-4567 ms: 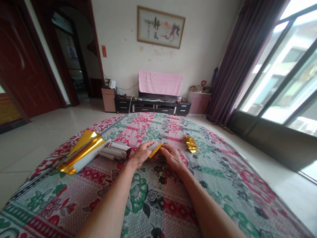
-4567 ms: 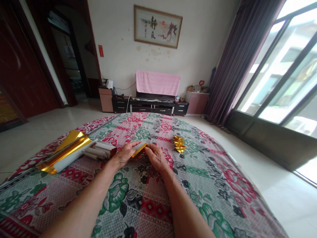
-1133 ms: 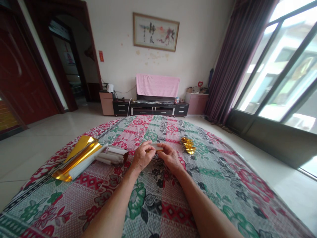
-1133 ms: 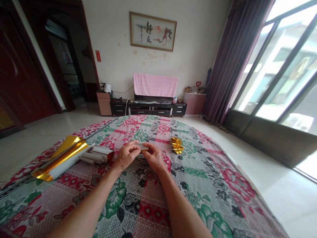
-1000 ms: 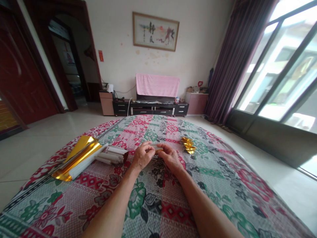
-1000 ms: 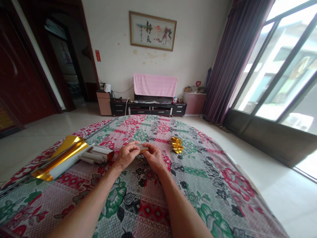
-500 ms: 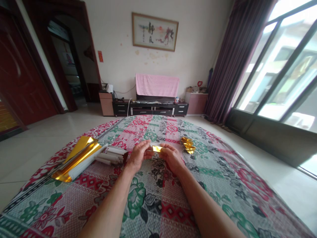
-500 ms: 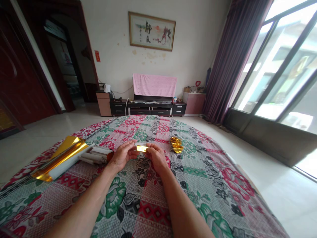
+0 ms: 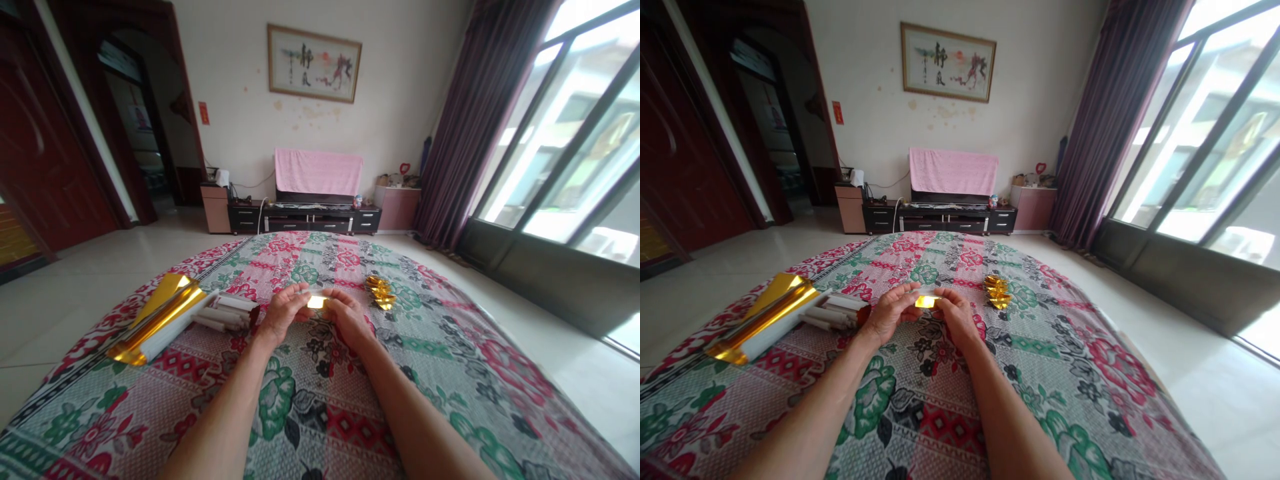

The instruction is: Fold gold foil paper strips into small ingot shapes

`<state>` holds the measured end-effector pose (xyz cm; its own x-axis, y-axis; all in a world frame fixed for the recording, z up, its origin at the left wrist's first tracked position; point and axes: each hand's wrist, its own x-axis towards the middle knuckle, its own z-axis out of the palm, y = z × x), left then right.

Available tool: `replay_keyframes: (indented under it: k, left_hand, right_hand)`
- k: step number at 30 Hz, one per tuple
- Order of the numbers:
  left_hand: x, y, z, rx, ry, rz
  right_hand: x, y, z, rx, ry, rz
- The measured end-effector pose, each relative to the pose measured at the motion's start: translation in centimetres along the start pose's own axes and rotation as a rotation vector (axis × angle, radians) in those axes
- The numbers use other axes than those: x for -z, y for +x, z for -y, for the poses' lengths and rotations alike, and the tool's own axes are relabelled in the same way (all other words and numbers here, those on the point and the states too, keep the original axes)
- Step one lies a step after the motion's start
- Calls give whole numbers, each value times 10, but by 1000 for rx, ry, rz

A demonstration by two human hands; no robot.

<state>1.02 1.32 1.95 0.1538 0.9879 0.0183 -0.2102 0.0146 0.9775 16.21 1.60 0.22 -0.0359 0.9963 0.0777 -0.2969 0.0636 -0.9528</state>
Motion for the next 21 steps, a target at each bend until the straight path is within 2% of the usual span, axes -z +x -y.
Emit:
replay_keyframes:
  k: [7, 11, 15, 21]
  left_hand:
    - [0, 2, 1, 29, -10, -18]
    - [1, 3, 2, 66, 83, -12]
    - [3, 2, 4, 47, 200, 12]
    - [3, 0, 0, 42, 310, 78]
  right_hand:
    - [2, -2, -2, 62, -77, 52]
    - [2, -2, -1, 81, -208, 69]
    - [4, 0, -1, 136, -328, 73]
    - [3, -2, 1, 177, -381, 105]
